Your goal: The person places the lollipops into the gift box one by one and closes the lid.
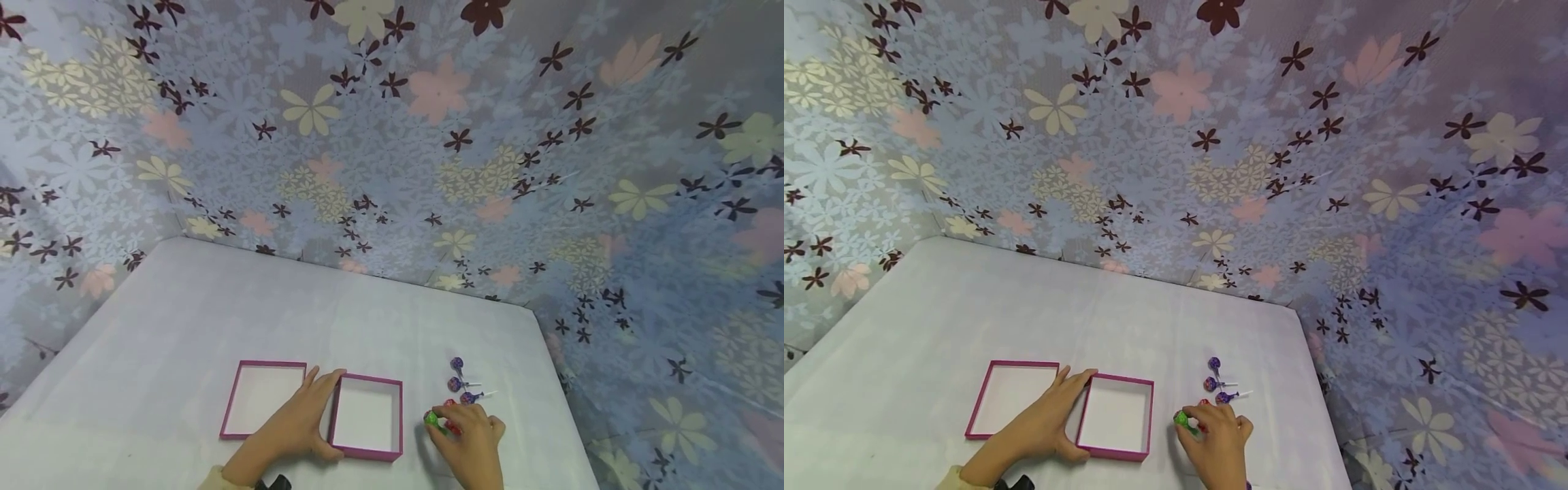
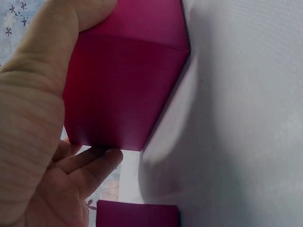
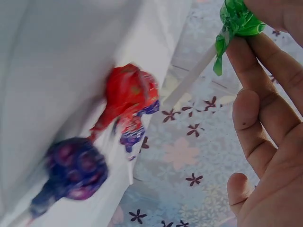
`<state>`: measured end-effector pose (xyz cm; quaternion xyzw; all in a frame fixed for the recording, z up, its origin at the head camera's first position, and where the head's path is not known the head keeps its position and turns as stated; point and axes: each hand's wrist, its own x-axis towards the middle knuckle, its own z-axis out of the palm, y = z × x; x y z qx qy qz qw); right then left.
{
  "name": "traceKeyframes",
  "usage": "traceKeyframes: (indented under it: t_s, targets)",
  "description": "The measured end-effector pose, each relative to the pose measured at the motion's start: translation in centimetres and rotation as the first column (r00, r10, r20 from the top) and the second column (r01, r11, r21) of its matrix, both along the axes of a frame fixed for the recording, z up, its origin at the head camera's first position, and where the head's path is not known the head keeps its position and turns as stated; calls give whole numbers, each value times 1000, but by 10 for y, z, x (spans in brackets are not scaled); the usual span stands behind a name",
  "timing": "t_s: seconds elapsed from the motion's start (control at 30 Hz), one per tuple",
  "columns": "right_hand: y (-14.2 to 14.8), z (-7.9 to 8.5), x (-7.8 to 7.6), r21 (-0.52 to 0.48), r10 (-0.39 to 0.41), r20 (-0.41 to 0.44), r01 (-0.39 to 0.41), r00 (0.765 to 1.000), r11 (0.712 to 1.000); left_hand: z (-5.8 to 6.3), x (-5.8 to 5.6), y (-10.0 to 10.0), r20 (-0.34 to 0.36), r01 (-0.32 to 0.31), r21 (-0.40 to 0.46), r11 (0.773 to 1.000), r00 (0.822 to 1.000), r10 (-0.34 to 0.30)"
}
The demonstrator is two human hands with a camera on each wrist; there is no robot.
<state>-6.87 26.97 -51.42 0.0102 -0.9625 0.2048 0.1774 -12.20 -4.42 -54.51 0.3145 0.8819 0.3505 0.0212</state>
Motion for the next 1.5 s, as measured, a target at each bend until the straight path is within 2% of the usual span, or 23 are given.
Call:
traceKeyframes:
  t_s: [0.13, 0.37, 0.6, 0.7, 0.93, 1.2, 1.37, 1.5]
  targets:
    - [-4, 4, -2, -24, 24, -35, -25, 999, 999, -1, -1, 0, 4, 7, -4, 1000, 1000, -7]
    - [-13, 15, -9, -44, 39, -39, -40, 999, 998, -3, -1, 1, 7, 7, -4, 1000, 1000, -7]
    - [-26, 26, -17, -50, 102, -102, -108, 990, 993, -2, 0, 1, 15, 6, 3, 1000, 1000, -6]
    - [-31, 26, -19, -43, 138, -132, -145, 982, 988, -2, 1, 1, 36, 3, 7, 1000, 999, -4]
    - [-46, 24, -22, -40, 256, -182, -268, 949, 963, 0, 2, 0, 156, -20, 34, 999, 988, 15]
    - [-55, 25, -22, -12, 251, -123, -254, 960, 967, 3, 1, 2, 224, -24, 29, 999, 974, 17]
    - [-60, 24, -22, -6, 304, -150, -308, 941, 951, 4, 2, 0, 250, -24, 39, 999, 968, 13]
    - [-66, 23, -22, 2, 337, -170, -342, 926, 940, 5, 2, -1, 240, -24, 34, 999, 971, 16]
